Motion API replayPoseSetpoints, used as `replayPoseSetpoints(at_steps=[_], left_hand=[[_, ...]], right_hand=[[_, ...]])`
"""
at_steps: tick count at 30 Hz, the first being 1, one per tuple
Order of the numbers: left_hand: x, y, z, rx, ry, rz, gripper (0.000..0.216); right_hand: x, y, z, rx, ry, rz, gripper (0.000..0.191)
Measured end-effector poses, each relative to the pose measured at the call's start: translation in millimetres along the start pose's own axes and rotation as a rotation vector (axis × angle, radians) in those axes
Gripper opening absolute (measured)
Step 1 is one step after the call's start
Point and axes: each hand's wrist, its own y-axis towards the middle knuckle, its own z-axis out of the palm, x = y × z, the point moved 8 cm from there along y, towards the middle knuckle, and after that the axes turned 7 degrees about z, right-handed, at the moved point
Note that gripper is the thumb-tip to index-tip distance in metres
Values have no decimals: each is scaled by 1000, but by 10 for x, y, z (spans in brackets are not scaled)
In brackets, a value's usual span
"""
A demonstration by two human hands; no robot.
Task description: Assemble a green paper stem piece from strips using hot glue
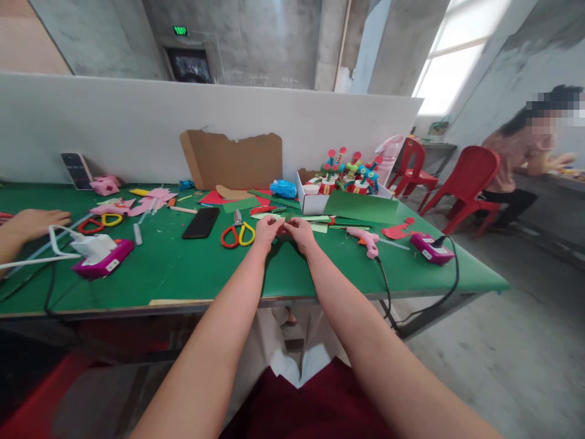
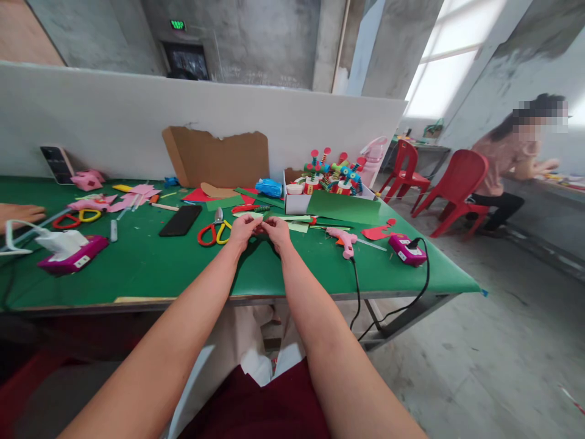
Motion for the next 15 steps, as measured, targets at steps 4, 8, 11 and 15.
replayPoseSetpoints(at_steps=[4, 8, 11, 15], left_hand=[[33, 18, -17, -6, 5, 8, 39], [72, 44, -33, -6, 25, 11, 32], [87, 58, -33, 7, 36, 16, 28], [90, 50, -1, 39, 11, 3, 30]], right_hand=[[-16, 3, 12, 24, 5, 7, 27], [-48, 16, 9, 26, 43, 37, 27], [-69, 24, -4, 9, 72, 60, 26], [-96, 39, -31, -13, 120, 91, 24]])
